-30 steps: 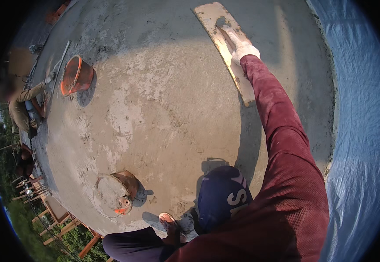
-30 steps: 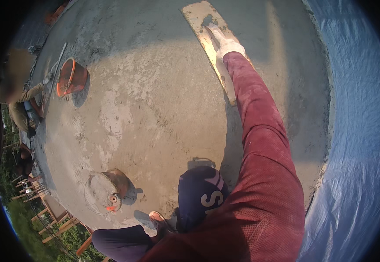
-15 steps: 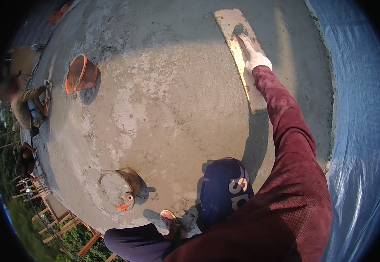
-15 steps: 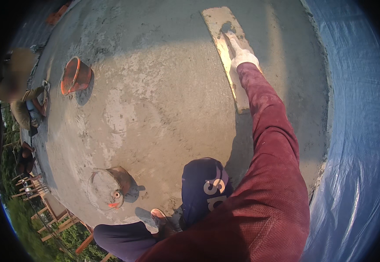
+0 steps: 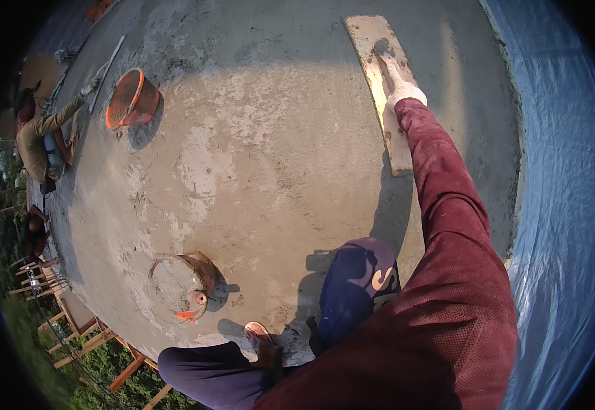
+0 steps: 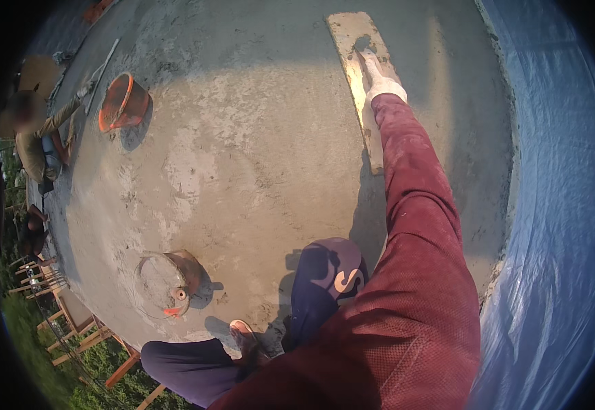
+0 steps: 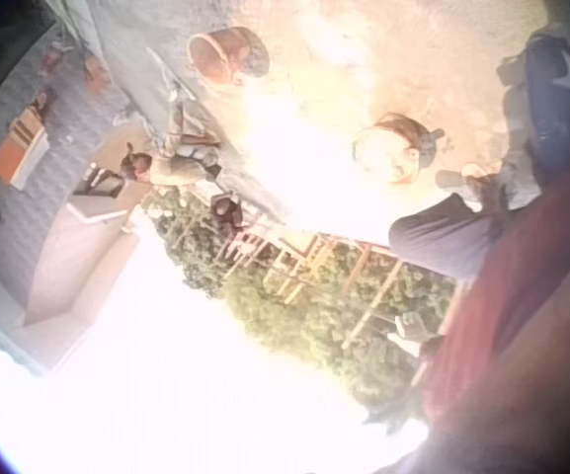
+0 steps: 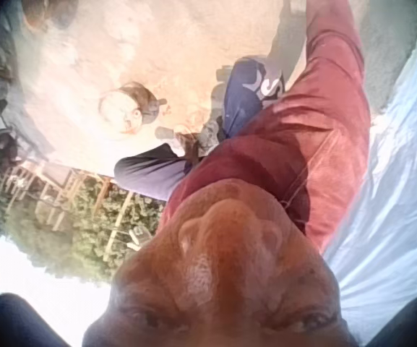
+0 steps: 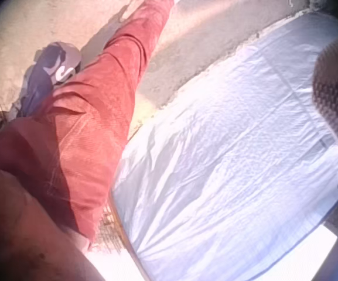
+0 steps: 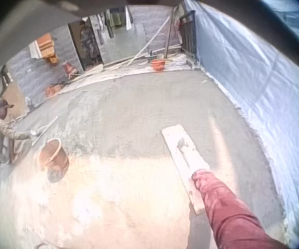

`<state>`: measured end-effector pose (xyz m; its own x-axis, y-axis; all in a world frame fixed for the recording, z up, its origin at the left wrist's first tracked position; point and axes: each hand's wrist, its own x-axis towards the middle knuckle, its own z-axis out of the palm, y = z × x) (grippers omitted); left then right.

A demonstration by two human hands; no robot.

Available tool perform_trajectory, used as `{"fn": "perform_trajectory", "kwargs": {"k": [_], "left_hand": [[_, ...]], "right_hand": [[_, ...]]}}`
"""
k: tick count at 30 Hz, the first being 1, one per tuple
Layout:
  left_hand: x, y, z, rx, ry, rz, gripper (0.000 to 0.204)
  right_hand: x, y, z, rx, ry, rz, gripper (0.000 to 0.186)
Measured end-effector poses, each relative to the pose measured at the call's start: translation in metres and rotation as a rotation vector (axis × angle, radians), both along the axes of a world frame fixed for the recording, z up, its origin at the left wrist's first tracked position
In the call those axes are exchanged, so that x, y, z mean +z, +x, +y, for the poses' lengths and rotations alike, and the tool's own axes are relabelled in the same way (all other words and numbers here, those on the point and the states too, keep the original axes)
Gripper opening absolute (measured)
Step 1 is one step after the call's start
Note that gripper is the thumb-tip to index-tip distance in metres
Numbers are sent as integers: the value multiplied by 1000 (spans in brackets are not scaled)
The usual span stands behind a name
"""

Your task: The person scoops wet concrete from a bucket using a trowel and spreads it onto a circular floor surface. They then use a wooden float to smooth the concrete, repeating the process to level the area.

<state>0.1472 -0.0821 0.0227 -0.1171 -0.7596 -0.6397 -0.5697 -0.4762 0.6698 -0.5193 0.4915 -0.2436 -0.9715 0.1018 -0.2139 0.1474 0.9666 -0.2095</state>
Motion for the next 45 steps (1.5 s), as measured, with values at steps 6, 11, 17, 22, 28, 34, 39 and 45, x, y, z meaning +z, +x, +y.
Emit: {"fn": "perform_trajectory", "kwargs": {"k": [6, 11, 17, 22, 28, 34, 39, 45], "left_hand": [[-3, 2, 0, 27, 24, 2, 54], [-8, -2, -3, 38, 20, -17, 56], [-19, 3, -3, 45, -1, 24, 58], [-19, 10, -1, 70, 41, 37, 60], [-15, 0, -12, 75, 4, -6, 62], [-29, -14, -21, 59, -52, 15, 64], [-32, -5, -19, 106, -42, 17, 66], [-25, 34, -41, 174, -71, 8, 68]], "right_hand": [[-16, 172, -4, 107, 2, -125, 98], [-9, 119, 2, 75, -60, -160, 92], [-19, 11, -13, -38, -125, -2, 83], [15, 235, -8, 212, -143, 139, 94], [-2, 175, -7, 59, -90, -104, 96], [-15, -25, -15, -63, -90, 35, 84], [15, 144, 26, -85, -105, 184, 96], [-13, 63, 87, -366, 4, 51, 89]]}}
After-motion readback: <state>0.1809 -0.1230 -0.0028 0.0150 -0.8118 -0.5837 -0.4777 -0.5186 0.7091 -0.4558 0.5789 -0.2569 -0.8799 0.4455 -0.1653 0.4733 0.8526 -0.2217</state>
